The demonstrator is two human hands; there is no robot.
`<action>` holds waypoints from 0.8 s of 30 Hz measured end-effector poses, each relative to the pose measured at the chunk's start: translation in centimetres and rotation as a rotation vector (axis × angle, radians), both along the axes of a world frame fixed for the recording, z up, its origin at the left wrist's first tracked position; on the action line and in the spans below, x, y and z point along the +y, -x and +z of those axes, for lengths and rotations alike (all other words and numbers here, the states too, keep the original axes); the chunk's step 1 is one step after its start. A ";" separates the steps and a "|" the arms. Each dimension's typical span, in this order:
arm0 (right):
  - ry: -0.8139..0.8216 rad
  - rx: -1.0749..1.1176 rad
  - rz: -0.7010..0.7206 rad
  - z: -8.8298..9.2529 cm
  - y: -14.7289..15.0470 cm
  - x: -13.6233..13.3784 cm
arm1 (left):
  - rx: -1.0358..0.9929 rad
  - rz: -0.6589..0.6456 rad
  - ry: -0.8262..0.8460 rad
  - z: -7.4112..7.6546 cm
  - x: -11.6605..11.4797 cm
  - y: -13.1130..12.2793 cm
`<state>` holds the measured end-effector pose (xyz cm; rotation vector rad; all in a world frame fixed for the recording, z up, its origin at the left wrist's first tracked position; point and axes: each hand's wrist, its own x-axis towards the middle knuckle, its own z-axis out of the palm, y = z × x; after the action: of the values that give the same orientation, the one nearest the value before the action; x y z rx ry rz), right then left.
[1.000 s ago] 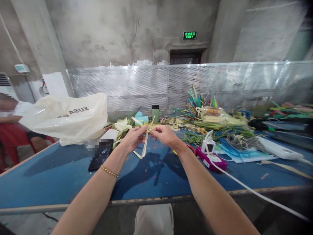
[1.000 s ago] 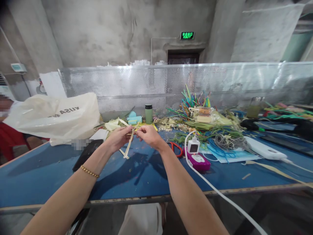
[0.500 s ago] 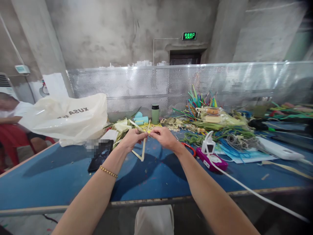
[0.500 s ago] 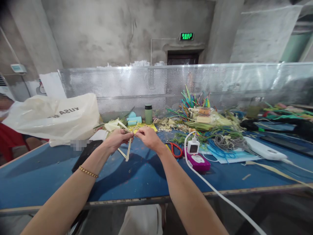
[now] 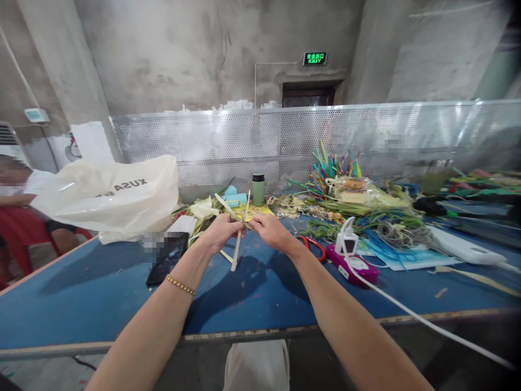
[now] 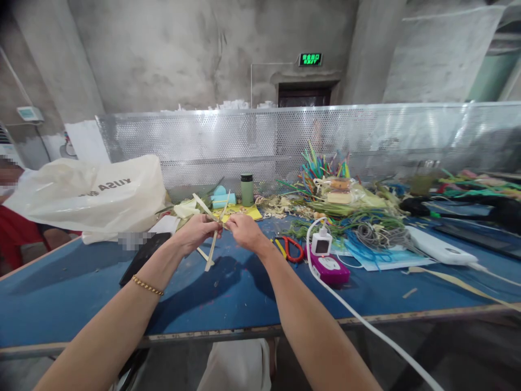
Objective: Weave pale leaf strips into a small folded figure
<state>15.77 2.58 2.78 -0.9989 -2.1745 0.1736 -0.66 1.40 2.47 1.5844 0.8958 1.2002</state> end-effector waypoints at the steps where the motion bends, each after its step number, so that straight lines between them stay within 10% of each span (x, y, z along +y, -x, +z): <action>1: 0.006 -0.001 0.006 0.0 0.0 0.0 | 0.008 -0.001 -0.006 0.0 0.0 0.0; 14: 0.082 0.074 0.082 -0.6 -0.1 0.1 | 0.210 0.061 -0.062 0.3 -0.6 0.0; 24: 0.328 0.199 0.143 0.8 -0.6 -1.1 | -0.077 -0.107 0.004 0.3 -0.1 0.5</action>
<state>16.40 1.52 3.56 -0.9543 -2.0715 0.6866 -1.17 1.31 2.81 1.5522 0.7549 1.1747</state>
